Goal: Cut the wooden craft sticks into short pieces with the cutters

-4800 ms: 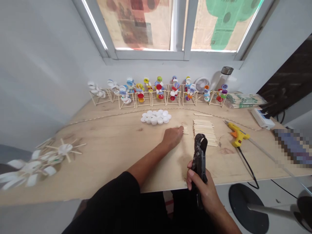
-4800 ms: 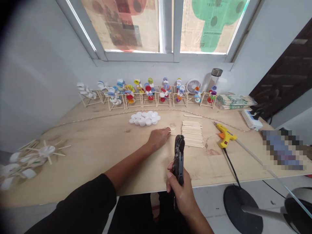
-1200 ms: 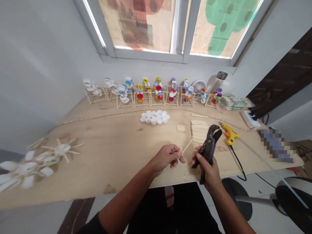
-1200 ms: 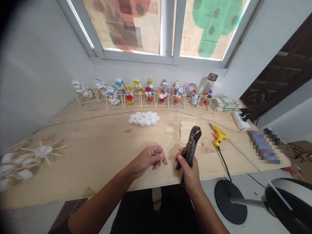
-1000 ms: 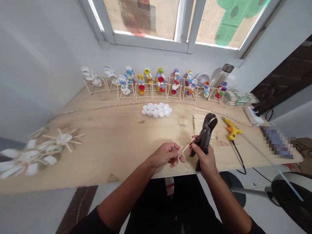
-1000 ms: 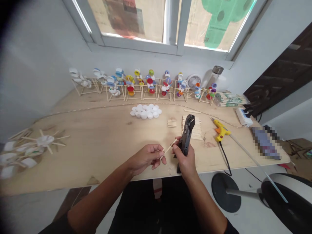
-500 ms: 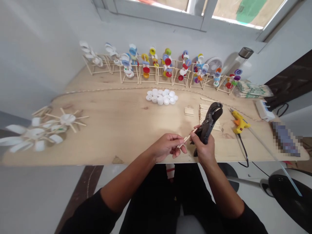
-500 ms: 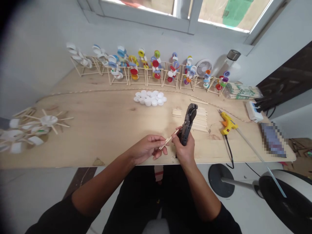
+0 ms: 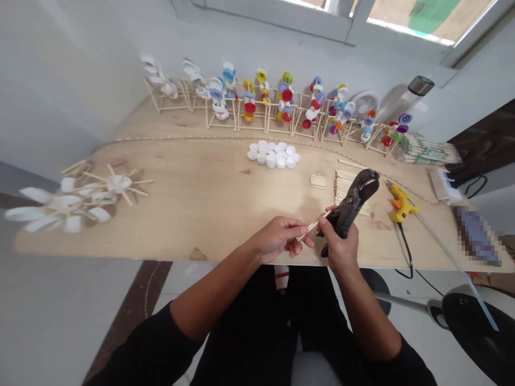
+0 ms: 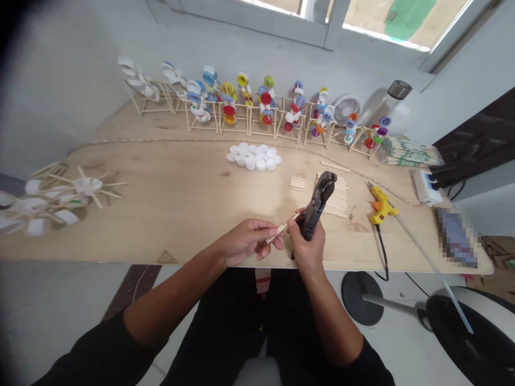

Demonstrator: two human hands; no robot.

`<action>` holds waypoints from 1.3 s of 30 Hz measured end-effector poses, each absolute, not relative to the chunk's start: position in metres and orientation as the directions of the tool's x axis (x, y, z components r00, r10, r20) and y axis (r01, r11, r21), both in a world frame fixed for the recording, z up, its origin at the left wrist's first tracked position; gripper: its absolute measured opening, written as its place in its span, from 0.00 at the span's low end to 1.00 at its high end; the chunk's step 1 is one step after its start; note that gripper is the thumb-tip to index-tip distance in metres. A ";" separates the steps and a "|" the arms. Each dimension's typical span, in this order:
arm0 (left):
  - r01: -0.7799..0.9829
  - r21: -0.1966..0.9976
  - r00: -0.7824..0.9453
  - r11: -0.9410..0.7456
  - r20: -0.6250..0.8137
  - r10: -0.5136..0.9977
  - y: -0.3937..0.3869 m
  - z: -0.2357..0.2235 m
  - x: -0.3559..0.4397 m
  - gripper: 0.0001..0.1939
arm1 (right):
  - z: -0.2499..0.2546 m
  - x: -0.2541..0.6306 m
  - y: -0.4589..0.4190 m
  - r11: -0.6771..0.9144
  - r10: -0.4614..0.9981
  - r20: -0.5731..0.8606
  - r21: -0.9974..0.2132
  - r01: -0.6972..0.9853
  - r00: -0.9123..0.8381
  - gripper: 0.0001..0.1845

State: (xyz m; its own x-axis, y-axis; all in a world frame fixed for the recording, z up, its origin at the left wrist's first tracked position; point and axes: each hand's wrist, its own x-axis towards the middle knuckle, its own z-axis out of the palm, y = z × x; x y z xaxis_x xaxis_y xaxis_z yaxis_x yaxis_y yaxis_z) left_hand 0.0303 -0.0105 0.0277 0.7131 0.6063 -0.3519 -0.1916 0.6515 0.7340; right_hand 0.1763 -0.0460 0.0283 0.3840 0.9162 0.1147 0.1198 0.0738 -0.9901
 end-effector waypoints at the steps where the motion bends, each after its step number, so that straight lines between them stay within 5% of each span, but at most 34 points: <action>1: -0.198 0.733 0.712 0.651 -0.350 0.609 -0.011 0.028 0.030 0.11 | 0.028 0.176 -0.046 0.073 0.916 0.114 -0.990 0.118 0.386 0.13; 27: -0.196 0.769 0.710 0.608 -0.317 0.629 -0.012 0.029 0.028 0.12 | 0.027 0.173 -0.046 0.080 0.909 0.138 -0.984 0.158 0.393 0.13; 39: -0.202 0.859 0.584 0.470 -0.280 0.762 -0.008 0.035 0.020 0.12 | 0.046 0.174 -0.051 0.049 0.943 0.087 -0.991 0.126 0.320 0.14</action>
